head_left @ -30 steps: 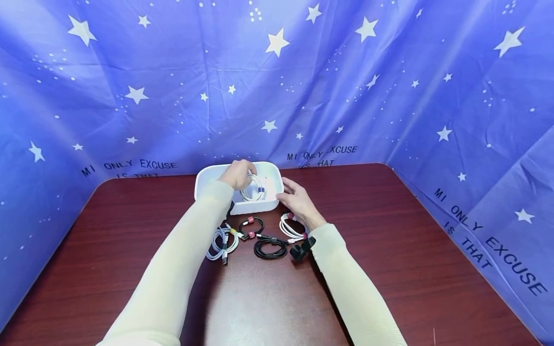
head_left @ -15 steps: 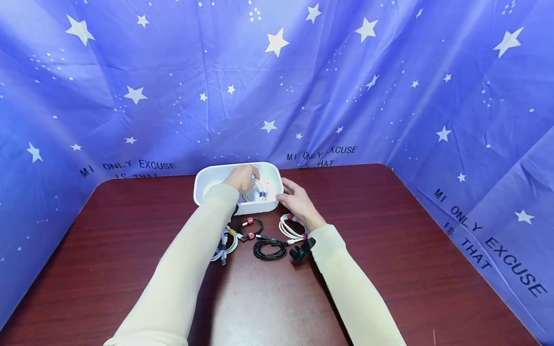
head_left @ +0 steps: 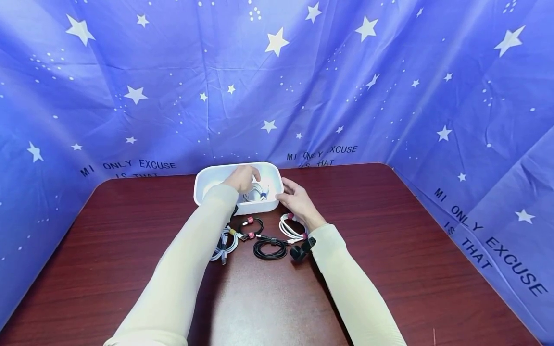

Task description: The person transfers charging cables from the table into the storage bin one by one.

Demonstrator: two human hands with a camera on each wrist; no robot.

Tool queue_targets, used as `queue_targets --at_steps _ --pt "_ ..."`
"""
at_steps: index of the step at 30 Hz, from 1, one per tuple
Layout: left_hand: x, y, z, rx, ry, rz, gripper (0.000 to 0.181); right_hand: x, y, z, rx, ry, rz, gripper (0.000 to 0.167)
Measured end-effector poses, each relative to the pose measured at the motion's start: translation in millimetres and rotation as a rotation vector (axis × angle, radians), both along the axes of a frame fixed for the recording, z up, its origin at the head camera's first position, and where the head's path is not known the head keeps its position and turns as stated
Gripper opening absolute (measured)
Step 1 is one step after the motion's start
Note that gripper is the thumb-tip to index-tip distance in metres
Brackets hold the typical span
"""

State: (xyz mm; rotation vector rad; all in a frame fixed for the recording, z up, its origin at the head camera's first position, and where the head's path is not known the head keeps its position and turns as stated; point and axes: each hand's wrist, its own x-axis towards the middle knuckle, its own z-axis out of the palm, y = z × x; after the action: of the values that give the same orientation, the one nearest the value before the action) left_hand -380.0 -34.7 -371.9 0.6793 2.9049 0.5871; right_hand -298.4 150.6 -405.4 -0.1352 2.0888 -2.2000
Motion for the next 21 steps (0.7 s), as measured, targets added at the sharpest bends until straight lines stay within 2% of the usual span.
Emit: queue_targets --at_steps 8,12,16,21 --pt "2.7 0.5 3.3 0.015 -0.009 -0.025 0.03 -1.3 -0.6 -0.4 0.011 0.006 0.0 0.065" --pt "3.9 -1.3 7.1 0.012 0.001 -0.042 0.032 -2.4 -0.3 -1.5 0.01 0.005 -0.003 0.064" --pt "5.9 -3.4 12.7 0.014 0.005 -0.052 0.034 -1.7 0.6 -2.3 0.007 0.003 -0.007 0.064" --pt "13.2 -6.5 24.7 0.017 0.019 -0.072 0.031 0.2 0.4 1.1 -0.005 -0.005 0.007 0.066"
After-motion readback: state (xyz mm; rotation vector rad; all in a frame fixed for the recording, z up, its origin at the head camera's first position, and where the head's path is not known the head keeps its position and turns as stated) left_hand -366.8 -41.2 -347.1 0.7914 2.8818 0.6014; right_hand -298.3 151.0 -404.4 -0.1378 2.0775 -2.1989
